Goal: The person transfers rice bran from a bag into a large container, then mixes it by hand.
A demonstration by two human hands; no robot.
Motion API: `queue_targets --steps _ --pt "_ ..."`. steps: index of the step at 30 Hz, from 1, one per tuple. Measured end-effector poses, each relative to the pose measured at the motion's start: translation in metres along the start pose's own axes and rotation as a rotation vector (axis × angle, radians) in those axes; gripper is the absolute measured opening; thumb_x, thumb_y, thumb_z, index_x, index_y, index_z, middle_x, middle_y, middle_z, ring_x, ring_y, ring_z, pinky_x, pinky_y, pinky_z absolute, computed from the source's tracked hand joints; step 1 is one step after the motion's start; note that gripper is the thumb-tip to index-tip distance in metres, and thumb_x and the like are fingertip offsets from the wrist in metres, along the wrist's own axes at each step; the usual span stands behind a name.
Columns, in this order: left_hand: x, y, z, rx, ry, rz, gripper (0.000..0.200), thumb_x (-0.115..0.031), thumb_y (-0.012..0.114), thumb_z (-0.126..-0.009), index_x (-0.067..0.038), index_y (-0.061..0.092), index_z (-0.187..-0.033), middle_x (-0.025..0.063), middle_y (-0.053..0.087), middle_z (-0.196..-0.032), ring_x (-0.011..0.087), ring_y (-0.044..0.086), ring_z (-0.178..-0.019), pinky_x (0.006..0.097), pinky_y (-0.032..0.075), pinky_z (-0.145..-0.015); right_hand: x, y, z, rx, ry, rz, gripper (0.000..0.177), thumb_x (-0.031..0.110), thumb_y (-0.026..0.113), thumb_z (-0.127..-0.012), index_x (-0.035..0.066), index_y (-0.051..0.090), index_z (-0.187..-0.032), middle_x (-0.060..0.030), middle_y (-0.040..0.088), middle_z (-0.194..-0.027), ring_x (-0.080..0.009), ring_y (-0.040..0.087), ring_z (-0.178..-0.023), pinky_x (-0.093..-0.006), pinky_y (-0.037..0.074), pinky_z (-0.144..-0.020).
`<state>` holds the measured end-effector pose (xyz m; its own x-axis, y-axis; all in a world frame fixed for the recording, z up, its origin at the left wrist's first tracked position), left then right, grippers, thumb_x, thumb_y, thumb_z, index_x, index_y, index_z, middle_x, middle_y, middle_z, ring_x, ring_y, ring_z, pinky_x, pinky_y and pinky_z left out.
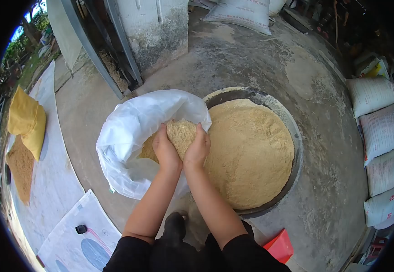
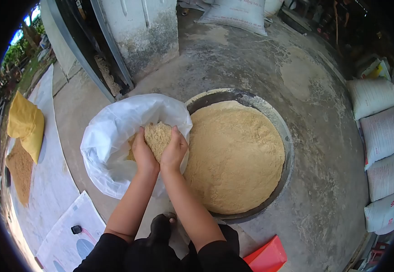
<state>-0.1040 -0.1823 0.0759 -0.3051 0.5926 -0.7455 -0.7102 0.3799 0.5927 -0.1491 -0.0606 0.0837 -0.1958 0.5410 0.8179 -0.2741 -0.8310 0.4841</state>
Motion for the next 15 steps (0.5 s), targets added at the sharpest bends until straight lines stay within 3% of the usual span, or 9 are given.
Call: queue_targets --steps 1,3,5,8,15 --pt "-0.014 -0.018 -0.005 -0.08 0.087 -0.01 0.029 -0.021 0.043 -0.091 0.003 0.057 -0.097 0.0081 0.06 -0.093 0.0167 0.058 -0.082 0.0277 0.047 -0.072 -0.012 0.006 0.004 0.008 0.011 -0.003 0.036 0.028 0.046 -0.089 -0.005 0.059 -0.085 -0.0086 0.06 -0.082 -0.0138 0.055 -0.075 -0.0264 0.044 -0.069" --pt "-0.023 -0.041 -0.014 -0.109 0.1 -0.083 0.028 -0.018 0.043 -0.09 0.003 0.053 -0.104 0.0099 0.057 -0.102 0.0183 0.056 -0.09 0.0291 0.045 -0.078 -0.033 0.028 0.007 0.176 -0.018 0.247 0.04 0.032 0.047 -0.089 -0.006 0.059 -0.089 -0.0098 0.06 -0.086 -0.017 0.054 -0.081 -0.0287 0.042 -0.075" --pt "-0.044 -0.057 -0.013 -0.208 0.25 -0.128 0.031 -0.017 0.043 -0.09 0.003 0.047 -0.113 0.0122 0.052 -0.112 0.0198 0.051 -0.1 0.0306 0.042 -0.085 -0.051 0.037 0.011 0.218 -0.006 0.33 0.039 0.03 0.045 -0.09 -0.005 0.06 -0.084 -0.0089 0.06 -0.077 -0.0165 0.052 -0.073 -0.029 0.041 -0.07" --pt "-0.054 -0.054 -0.007 -0.189 0.276 -0.297 0.034 -0.016 0.043 -0.089 0.003 0.043 -0.117 0.0127 0.047 -0.119 0.0203 0.047 -0.106 0.0319 0.039 -0.089 -0.042 0.058 0.019 0.333 -0.223 0.443 0.033 0.024 0.046 -0.09 -0.006 0.058 -0.08 -0.0105 0.058 -0.071 -0.0158 0.048 -0.067 -0.0299 0.04 -0.065" --pt "-0.028 -0.042 -0.003 -0.077 0.114 -0.267 0.035 -0.017 0.041 -0.089 0.003 0.044 -0.117 0.0128 0.049 -0.117 0.022 0.046 -0.107 0.0314 0.037 -0.091 -0.017 0.044 0.012 0.411 -0.358 0.551 0.028 0.021 0.051 -0.088 -0.005 0.06 -0.085 -0.0092 0.058 -0.07 -0.0134 0.048 -0.067 -0.0281 0.04 -0.064"
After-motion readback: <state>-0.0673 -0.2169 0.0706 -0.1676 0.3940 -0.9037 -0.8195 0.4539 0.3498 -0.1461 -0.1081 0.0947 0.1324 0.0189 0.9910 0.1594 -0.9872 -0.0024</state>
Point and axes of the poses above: each hand's wrist, its own z-axis away from the middle knuckle, its own y-axis out of the palm, x = y × z, the point moved 10 cm from there along -z, towards the middle knuckle
